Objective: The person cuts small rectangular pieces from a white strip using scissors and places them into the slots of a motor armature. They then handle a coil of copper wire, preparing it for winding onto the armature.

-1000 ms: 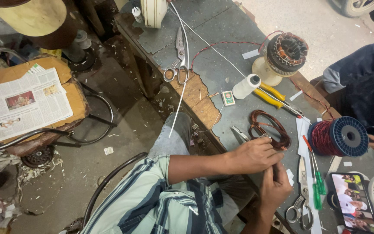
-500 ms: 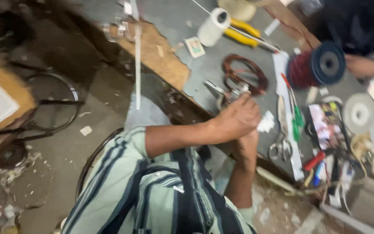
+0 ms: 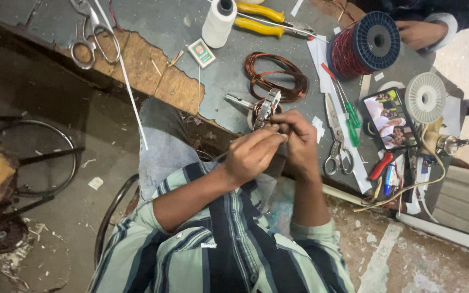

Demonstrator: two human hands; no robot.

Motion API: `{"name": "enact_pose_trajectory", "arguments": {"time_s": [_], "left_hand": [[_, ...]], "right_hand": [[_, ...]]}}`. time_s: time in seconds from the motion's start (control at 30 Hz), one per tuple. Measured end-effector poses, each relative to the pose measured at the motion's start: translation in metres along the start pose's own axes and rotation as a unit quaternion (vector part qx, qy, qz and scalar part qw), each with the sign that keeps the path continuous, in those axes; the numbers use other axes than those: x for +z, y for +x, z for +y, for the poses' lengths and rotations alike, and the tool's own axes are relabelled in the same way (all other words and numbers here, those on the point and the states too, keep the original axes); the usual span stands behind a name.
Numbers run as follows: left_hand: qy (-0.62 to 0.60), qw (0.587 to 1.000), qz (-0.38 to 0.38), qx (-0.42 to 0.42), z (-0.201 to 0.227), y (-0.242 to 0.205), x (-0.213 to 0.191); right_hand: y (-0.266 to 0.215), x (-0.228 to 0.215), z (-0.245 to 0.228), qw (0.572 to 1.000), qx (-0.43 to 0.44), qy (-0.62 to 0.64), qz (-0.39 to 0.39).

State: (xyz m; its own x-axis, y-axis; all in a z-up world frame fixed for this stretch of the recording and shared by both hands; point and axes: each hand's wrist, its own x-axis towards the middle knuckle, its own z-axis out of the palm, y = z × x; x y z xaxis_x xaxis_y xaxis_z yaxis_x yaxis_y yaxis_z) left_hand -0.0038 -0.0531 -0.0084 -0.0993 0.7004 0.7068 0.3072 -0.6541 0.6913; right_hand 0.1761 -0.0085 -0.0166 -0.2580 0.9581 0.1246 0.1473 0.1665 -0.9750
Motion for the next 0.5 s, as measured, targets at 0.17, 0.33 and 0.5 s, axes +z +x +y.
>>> {"name": "enact_pose_trajectory", "arguments": {"time_s": [0.17,0.33,0.5], "left_hand": [[-0.049,0.999,-0.008,-0.005,-0.005,0.005,-0.004],[0.026,0.995,-0.042,0.083,-0.013,0.017,-0.024],[0.027,0.997,-0.032,0.068,-0.034,0.015,-0.037]], "right_hand": [[0.023,-0.008,-0.04,0.942,-0.146,-0.29,-0.088],[0.025,0.011,-0.047,0.92,-0.198,-0.337,-0.01],[0.019,0.019,-0.042,0.904,-0.226,-0.362,0.019]]}}
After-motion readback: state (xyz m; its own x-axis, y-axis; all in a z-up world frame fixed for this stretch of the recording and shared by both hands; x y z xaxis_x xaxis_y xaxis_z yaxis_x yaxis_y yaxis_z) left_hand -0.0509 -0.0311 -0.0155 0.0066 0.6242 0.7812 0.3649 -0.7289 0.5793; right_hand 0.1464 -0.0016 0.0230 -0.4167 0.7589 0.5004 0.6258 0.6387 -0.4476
